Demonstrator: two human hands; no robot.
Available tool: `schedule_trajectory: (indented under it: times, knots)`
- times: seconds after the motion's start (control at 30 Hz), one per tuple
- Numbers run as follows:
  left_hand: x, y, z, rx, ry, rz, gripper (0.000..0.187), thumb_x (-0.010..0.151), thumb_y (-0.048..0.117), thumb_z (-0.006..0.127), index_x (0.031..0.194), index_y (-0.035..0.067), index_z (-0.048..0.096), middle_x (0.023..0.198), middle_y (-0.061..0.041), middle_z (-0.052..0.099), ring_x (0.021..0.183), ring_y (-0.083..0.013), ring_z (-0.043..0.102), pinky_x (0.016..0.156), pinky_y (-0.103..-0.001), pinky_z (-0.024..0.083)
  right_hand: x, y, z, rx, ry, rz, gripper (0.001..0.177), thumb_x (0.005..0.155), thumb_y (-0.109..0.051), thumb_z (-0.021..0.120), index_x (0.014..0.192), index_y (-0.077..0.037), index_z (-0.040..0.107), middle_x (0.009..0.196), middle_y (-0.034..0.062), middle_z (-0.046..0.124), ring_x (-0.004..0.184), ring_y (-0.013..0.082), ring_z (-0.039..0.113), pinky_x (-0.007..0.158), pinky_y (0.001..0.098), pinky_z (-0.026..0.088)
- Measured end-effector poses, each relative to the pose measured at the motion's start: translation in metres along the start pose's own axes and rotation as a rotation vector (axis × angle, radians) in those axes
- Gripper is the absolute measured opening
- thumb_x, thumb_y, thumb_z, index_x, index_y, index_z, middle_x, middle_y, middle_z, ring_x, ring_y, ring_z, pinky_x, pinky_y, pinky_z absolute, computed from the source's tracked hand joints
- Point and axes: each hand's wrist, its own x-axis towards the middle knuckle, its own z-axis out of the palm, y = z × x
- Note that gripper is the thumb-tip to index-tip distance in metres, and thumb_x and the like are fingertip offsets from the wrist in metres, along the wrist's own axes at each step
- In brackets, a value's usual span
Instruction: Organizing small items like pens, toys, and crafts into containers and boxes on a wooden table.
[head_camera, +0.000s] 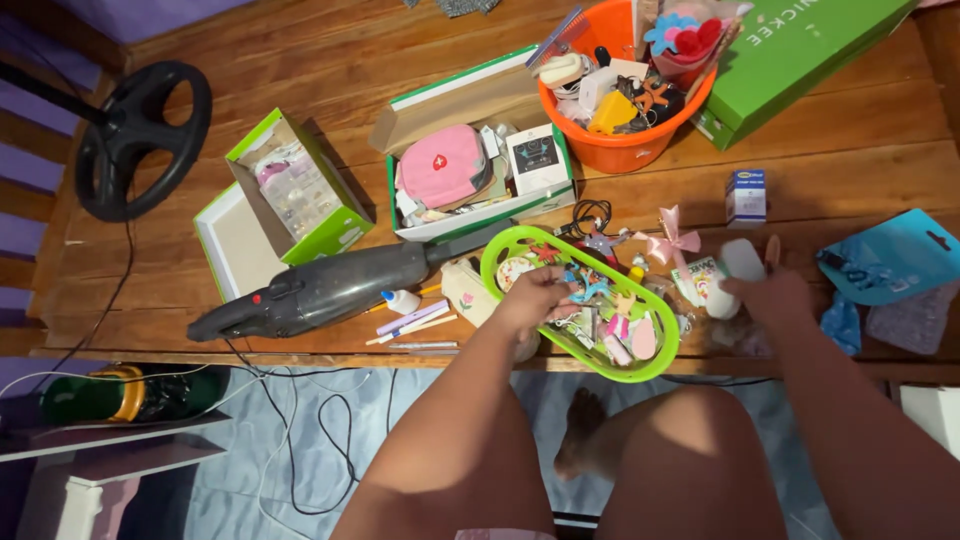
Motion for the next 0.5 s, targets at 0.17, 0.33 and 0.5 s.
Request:
schedule_trajectory:
  times: [0.17,0.33,0.5]
  knots:
    - [-0.015,0.004,-0.007,-0.211,-0.151,-0.044,0.028,0.097,0.005,0.064,0.124,0.003,0.065,0.109,-0.006,0.073,0.091,-0.0161,0.071,0.084,-0.032,0.061,-0.012,0.045,-0.031,-0.242,-0.047,0.031,0.09,0.07,-0.056,0.085,0.128,0.012,0.069,0.115,0.033,0.074,0.107,0.0456,0.072,0.091,0.0518,0.056]
    - [-0.041,0.016,0.009,-0.29,-0.228,-0.006,0.022,0.101,0.005,0.064,0.123,0.003,0.065,0.116,-0.006,0.072,0.103,-0.0161,0.072,0.092,-0.032,0.061,-0.027,0.056,-0.042,-0.257,-0.044,-0.062,0.087,0.07,-0.05,0.081,0.137,0.003,0.066,0.121,0.0303,0.072,0.109,0.0454,0.07,0.09,0.052,0.056]
    - [-0.055,0.032,0.014,-0.417,-0.283,0.007,0.03,0.097,0.009,0.064,0.127,0.007,0.06,0.118,-0.01,0.071,0.109,-0.0274,0.073,0.092,-0.037,0.062,-0.047,0.025,-0.047,-0.321,-0.096,-0.029,0.085,0.08,-0.063,0.077,0.141,-0.005,0.062,0.123,0.0309,0.068,0.112,0.0473,0.064,0.092,0.0528,0.052]
